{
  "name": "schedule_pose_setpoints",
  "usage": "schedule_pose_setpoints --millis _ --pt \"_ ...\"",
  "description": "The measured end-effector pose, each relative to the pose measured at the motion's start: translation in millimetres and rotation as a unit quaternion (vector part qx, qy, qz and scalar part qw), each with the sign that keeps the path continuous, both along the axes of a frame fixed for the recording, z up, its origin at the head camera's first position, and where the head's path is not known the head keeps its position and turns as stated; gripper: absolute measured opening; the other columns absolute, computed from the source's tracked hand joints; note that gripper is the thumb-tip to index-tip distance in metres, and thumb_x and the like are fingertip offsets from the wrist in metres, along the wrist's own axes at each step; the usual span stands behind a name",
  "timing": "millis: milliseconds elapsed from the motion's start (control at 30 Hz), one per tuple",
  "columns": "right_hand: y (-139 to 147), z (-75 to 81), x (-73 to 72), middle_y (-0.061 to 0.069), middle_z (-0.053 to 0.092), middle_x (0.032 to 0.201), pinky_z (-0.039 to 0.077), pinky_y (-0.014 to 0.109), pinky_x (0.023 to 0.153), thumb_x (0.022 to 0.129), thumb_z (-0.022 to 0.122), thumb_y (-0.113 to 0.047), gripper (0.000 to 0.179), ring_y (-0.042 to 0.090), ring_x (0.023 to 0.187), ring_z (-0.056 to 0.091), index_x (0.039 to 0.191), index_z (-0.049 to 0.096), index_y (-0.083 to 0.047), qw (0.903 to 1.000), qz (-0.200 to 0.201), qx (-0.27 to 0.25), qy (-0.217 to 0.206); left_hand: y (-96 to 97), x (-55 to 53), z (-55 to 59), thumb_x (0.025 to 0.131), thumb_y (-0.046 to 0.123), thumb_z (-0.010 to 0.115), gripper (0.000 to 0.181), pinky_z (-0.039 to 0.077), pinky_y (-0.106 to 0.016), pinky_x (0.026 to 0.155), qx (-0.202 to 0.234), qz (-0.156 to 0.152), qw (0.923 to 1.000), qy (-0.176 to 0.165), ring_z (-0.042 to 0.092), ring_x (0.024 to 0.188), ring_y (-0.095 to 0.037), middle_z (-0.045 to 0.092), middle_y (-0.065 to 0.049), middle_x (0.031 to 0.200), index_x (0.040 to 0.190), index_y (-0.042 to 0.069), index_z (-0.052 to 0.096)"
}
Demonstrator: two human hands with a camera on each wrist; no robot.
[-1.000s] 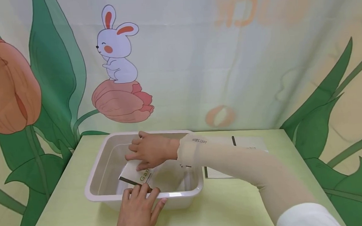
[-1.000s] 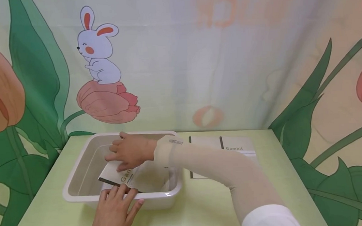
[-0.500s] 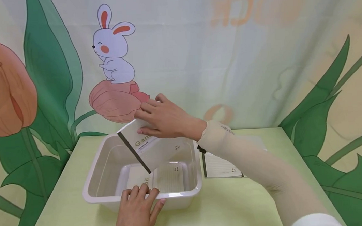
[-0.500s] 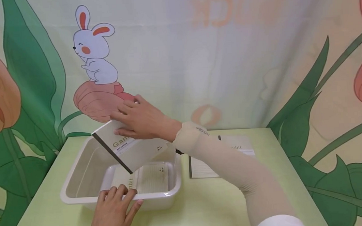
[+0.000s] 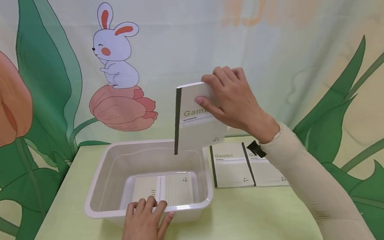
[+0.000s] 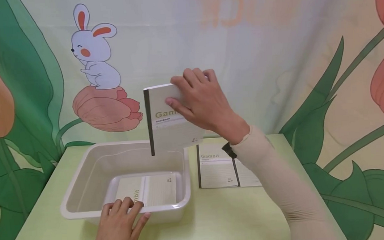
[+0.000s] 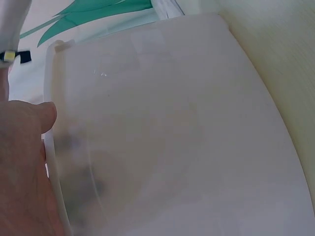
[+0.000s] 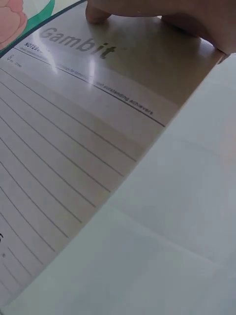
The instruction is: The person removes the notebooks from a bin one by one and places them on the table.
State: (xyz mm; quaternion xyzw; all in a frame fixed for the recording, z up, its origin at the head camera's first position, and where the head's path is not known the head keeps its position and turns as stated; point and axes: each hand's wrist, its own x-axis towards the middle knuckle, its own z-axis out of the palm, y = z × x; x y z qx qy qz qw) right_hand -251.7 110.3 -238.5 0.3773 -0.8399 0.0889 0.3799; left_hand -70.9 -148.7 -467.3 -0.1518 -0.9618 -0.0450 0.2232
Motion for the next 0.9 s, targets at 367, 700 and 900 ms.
schedule_pose_setpoints --millis 367,700,900 --pt "90 -43.3 32.7 0.011 0.050 0.083 0.032 0.049 0.082 0.100 0.038 -0.058 0.061 0.030 0.079 0.045 0.111 0.060 -0.002 0.9936 -0.106 -0.022 -0.034 -0.2 0.2 -3.1 0.097 0.055 0.047 0.035 0.038 -0.043 0.084 0.021 -0.012 0.9996 0.013 0.049 0.082 -0.021 0.055 0.001 0.092 0.101 0.023 0.061" --pt "135 -108.4 53.3 0.008 0.060 0.092 0.031 0.042 0.076 0.097 0.058 -0.040 0.037 0.025 0.087 0.055 0.112 0.061 -0.006 0.9738 -0.165 0.010 -0.157 0.0 0.8 -0.4 0.099 0.056 0.042 0.039 0.037 -0.043 0.085 0.031 -0.017 0.9992 0.017 0.048 0.082 -0.022 0.055 -0.001 0.092 0.101 0.021 0.060" --pt "134 -144.0 57.8 -0.001 0.059 0.086 0.031 0.039 0.077 0.101 0.049 -0.045 0.033 0.017 0.082 0.053 0.107 0.058 -0.013 0.9529 -0.160 0.024 -0.257 1.2 1.7 -1.3 0.098 0.054 0.046 0.037 0.037 -0.042 0.085 0.039 -0.018 0.9990 0.013 0.049 0.082 -0.022 0.056 0.000 0.093 0.103 0.021 0.061"
